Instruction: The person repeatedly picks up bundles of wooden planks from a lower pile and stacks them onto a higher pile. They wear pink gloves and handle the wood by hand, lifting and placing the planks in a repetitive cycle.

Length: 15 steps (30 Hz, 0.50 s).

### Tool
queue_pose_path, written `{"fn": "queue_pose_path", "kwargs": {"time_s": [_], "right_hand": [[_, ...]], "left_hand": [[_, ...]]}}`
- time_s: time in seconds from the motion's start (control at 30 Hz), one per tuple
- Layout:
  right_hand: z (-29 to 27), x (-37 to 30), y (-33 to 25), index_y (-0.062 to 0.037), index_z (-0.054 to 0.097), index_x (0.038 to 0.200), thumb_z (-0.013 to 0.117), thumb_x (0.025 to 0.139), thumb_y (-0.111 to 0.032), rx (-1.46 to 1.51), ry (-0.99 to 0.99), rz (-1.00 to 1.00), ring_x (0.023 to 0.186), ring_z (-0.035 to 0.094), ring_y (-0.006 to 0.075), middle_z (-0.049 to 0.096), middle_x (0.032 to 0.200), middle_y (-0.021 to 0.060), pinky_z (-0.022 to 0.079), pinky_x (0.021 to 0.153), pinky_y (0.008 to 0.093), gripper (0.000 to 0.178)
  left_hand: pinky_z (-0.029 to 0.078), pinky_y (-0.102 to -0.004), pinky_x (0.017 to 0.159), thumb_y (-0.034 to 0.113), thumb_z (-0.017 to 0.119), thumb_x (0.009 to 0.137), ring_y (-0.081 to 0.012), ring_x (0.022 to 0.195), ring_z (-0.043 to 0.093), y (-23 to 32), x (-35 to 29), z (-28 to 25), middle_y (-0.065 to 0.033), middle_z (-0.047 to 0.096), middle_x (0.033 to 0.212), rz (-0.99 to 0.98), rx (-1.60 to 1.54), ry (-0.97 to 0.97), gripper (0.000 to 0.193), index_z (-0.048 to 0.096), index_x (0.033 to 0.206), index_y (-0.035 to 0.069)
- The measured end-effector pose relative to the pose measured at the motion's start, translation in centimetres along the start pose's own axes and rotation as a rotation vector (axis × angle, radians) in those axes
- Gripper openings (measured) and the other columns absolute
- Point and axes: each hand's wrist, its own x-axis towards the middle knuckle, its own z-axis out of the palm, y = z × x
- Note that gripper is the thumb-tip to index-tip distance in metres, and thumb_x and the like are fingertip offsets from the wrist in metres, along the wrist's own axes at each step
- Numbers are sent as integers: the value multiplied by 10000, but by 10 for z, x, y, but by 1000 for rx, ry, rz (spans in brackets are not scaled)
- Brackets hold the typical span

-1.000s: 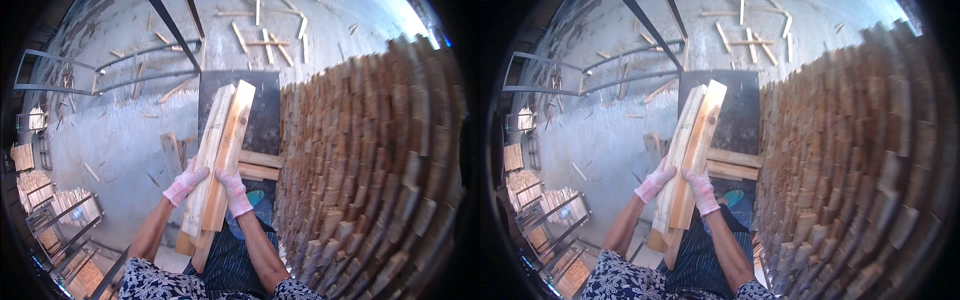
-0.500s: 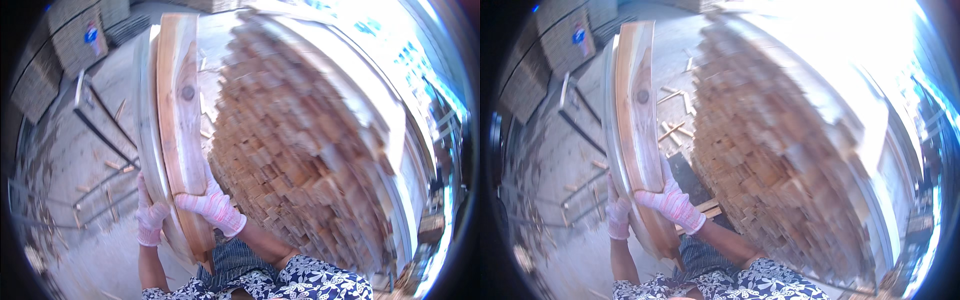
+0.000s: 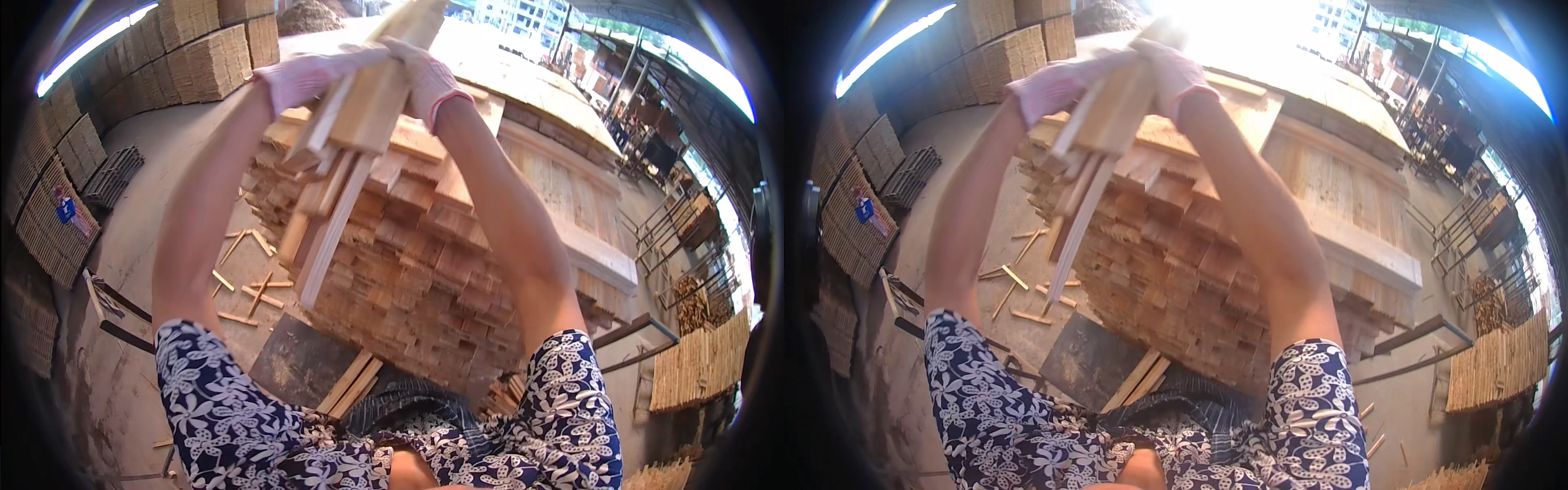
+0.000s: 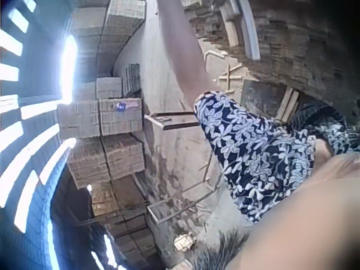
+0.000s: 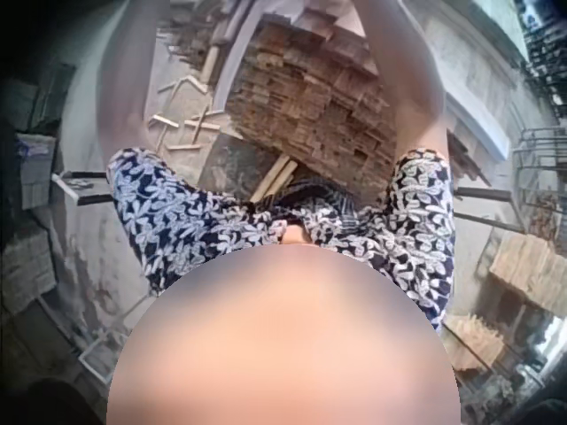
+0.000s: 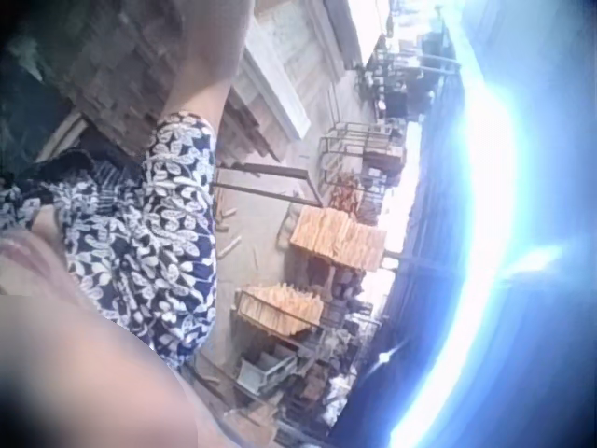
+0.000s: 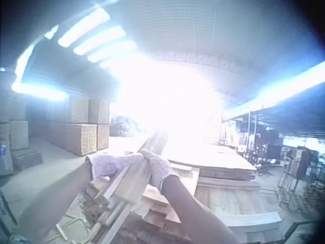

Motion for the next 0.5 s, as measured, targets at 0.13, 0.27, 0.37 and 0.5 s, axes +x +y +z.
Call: {"fn": "queue_pose_path", "kwargs": {"time_s": [0.13,0.27,0.37,0.5], "right_hand": [[-85,22,8,-8,548,1292,596,1001,-348,-309,89,253,1000,706,243,682,1164,131,607,840,478,450],[-114,2,15,-23,560,1264,597,1007,-334,-202,202,392,1002,704,228,676,1174,110,589,930,441,406],[-143,-7,12,11,548,1266,694,957,-280,-238,64,387,1028,697,239,660,1198,126,579,956,411,449],[-140,-9,23,-75,519,1386,720,929,-241,-403,250,357,1202,620,287,571,1386,168,563,974,458,526]], "left_hand": [[386,-369,1158,483,717,917,-267,1356,496,36,66,69,-149,526,1496,-242,104,57,759,478,1509,73],[239,-369,1249,548,755,845,-296,1487,362,29,70,62,-193,357,1619,-197,263,-49,1026,297,1584,2],[518,-373,992,481,787,839,-289,1338,523,30,56,57,-249,451,1518,-230,21,7,935,389,1526,-14],[593,-303,599,419,777,845,-223,946,718,30,42,20,-263,631,1276,-338,1,-29,779,494,1425,-18]]}}
